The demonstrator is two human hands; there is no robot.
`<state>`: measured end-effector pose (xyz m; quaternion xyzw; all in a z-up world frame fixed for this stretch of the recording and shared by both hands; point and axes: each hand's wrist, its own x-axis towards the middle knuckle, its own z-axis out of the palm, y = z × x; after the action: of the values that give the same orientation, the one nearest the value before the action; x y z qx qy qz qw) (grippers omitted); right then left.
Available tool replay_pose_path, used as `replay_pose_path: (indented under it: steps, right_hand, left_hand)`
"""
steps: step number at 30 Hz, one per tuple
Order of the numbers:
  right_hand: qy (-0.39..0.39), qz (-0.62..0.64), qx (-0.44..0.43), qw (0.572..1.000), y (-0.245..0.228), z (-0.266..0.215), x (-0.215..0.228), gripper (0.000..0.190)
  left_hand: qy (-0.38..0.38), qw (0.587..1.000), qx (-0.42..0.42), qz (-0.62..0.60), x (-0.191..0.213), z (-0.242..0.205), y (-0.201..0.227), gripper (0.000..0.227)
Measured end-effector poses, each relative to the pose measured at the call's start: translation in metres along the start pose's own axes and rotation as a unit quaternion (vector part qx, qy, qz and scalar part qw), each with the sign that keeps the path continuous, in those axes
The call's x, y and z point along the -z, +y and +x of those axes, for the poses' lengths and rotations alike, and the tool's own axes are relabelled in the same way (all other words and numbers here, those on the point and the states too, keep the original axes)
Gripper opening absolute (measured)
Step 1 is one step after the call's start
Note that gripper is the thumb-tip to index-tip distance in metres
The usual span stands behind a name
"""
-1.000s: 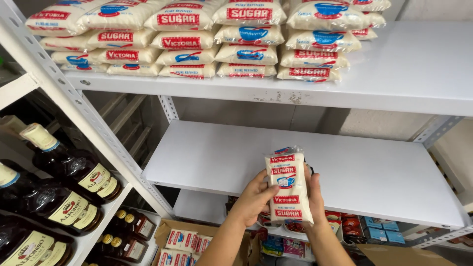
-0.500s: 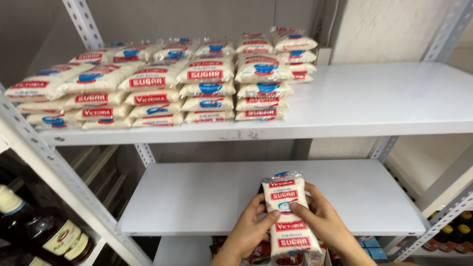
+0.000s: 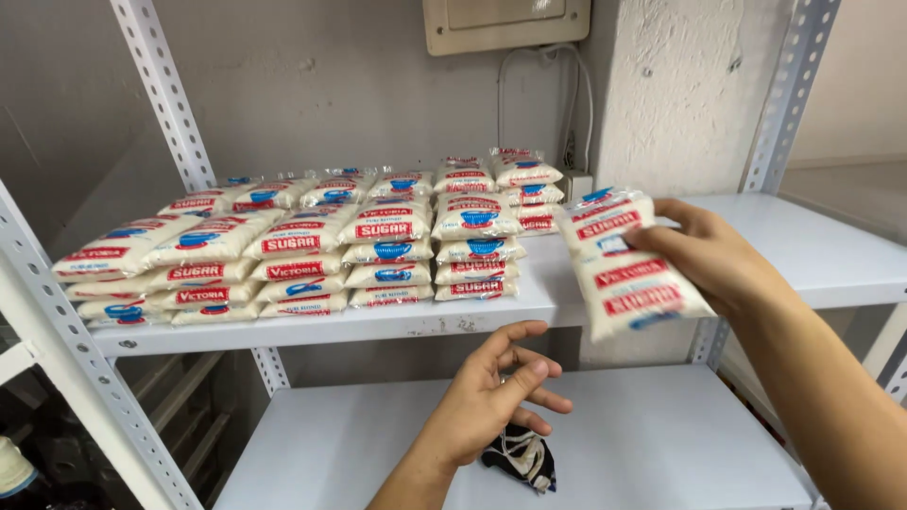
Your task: The person repeatedly takes packages of sugar from a cardboard box on the floor, wipes each package with a cloth, and places them onto a white metal shelf. The person stacks the packages in neat rows on the shelf.
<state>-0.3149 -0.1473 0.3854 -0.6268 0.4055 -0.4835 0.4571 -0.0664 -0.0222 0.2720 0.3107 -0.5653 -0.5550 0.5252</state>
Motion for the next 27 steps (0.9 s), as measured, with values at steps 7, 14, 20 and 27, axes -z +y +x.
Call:
replay_pose_path:
  steps: [7,14,20,27]
  right_hand:
    - [-0.021,0.055,-0.009,0.998,0.036,0.104,-0.030,0.052]
    - [-0.072,0.031,-0.054,0.995,0.049,0.132,-0.060,0.050]
    - [-0.078,-0.319,-0.057,0.943,0.008,0.117,-0.050,0.050]
    - [0.014,-0.672,0.108,0.732,-0.026,0.076,-0.063,0.043]
  left_hand:
    - [0.029,1.000,-0.012,0.000,0.009,-0.002,-0.006,0.053]
    - [0.075,0.997,0.018,0.018,0.025,-0.012,-0.003,0.054]
    - [0.100,0.994,0.028,0.027,0.038,-0.013,-0.015,0.054]
    - [0.076,0.997,0.018,0.012,0.041,-0.004,-0.027,0.049]
